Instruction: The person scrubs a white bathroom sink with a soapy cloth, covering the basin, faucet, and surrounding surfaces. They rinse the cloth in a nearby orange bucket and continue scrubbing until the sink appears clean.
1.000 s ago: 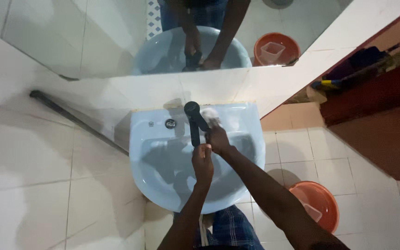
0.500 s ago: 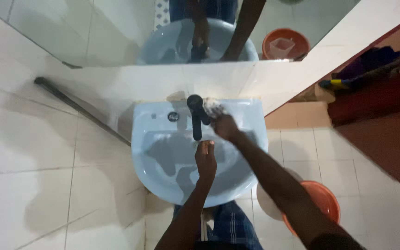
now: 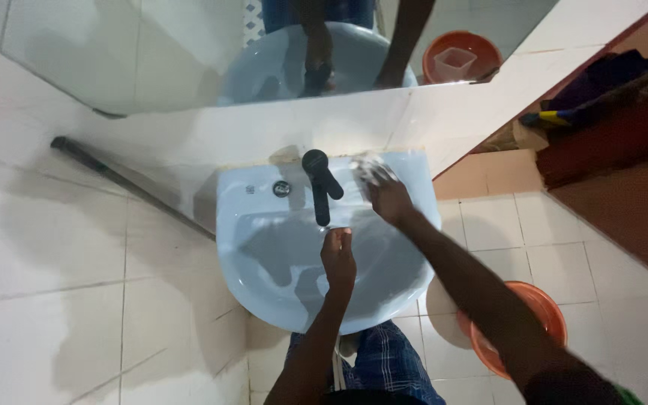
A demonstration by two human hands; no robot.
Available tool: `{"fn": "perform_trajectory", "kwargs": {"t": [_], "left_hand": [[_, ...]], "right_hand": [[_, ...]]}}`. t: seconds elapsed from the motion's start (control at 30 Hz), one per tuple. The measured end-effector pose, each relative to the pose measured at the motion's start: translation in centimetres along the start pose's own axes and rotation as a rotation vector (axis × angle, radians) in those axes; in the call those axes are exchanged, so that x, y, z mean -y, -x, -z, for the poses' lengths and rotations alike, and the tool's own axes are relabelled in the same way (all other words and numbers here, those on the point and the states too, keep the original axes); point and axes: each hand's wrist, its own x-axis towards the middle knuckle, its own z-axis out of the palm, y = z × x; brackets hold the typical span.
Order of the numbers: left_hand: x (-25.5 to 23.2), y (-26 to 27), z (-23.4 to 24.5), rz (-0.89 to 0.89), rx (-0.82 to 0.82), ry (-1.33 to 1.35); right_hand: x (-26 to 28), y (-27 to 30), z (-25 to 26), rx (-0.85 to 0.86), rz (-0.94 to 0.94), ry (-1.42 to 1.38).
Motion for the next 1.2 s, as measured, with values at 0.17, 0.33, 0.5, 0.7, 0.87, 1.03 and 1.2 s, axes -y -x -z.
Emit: {"fn": "perform_trajectory", "kwargs": {"t": [0.17,0.33,0.5,0.7,0.87,1.03,1.2], "left_hand": [[-0.5,-0.2,-0.8,-0.234,0.072,-0.055],[-1.7,-0.4,-1.0,-0.260,0.050,-0.035],[-1.9,-0.2,-1.1,-0.299,0.054,-0.070],[-2.1,-0.1,0.3,-0.017,0.070,-0.063],[-1.8,-0.3,1.2,0.005,0.039,-0.107],[-2.1,-0.3,3.0,0.024,0.009,-0.042],[-1.8,-0.9,3.6,0.097,-0.002,-0.070]], "right_hand": [[1.0,6.6,-0.3,-0.138,-0.382,-0.117],[-1.3,0.8,-6.0,-0.132,-0.501,0.210],[1.3,2.6,-6.3,-0.045,-0.370,-0.238],[1.6,1.1,-2.4,-0.312,-0.670,-0.152],[4.8,-0.8,-5.2,-0.253,-0.396,-0.379],[2.3,1.4,-2.1,-0.253,-0.594,-0.102],[7.0,-3.8,-4.7,-0.186,-0.649,-0.494]]}}
